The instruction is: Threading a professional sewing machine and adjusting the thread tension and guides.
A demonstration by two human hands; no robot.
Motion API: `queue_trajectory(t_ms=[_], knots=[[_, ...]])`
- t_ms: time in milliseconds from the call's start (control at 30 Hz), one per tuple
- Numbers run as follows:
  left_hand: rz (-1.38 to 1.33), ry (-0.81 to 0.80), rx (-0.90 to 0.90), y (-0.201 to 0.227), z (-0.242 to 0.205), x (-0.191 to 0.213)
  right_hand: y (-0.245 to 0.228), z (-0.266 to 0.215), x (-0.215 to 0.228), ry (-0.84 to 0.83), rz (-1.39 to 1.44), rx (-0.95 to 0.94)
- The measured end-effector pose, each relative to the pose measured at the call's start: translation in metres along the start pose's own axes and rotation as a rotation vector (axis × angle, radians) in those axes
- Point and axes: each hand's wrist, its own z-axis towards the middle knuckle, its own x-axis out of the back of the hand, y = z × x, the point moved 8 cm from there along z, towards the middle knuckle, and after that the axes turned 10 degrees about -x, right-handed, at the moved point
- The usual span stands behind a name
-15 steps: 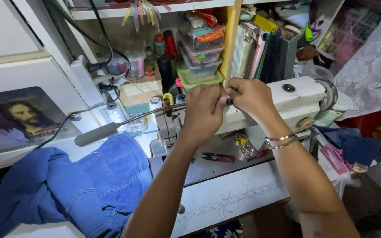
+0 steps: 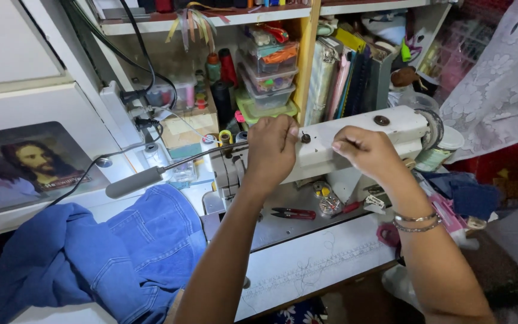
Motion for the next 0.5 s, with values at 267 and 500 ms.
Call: queue_trajectory(t_ms=[267, 500], knots=[[-0.035, 0.056, 0.060, -0.002, 0.000, 0.005, -0.017, 0.030, -0.018, -0.243, 0.993, 0.032], [-0.065, 0.095, 0.085, -0.002, -0.001, 0.009, -0.020, 0.083, -0.052, -0.408, 1.309, -0.095]])
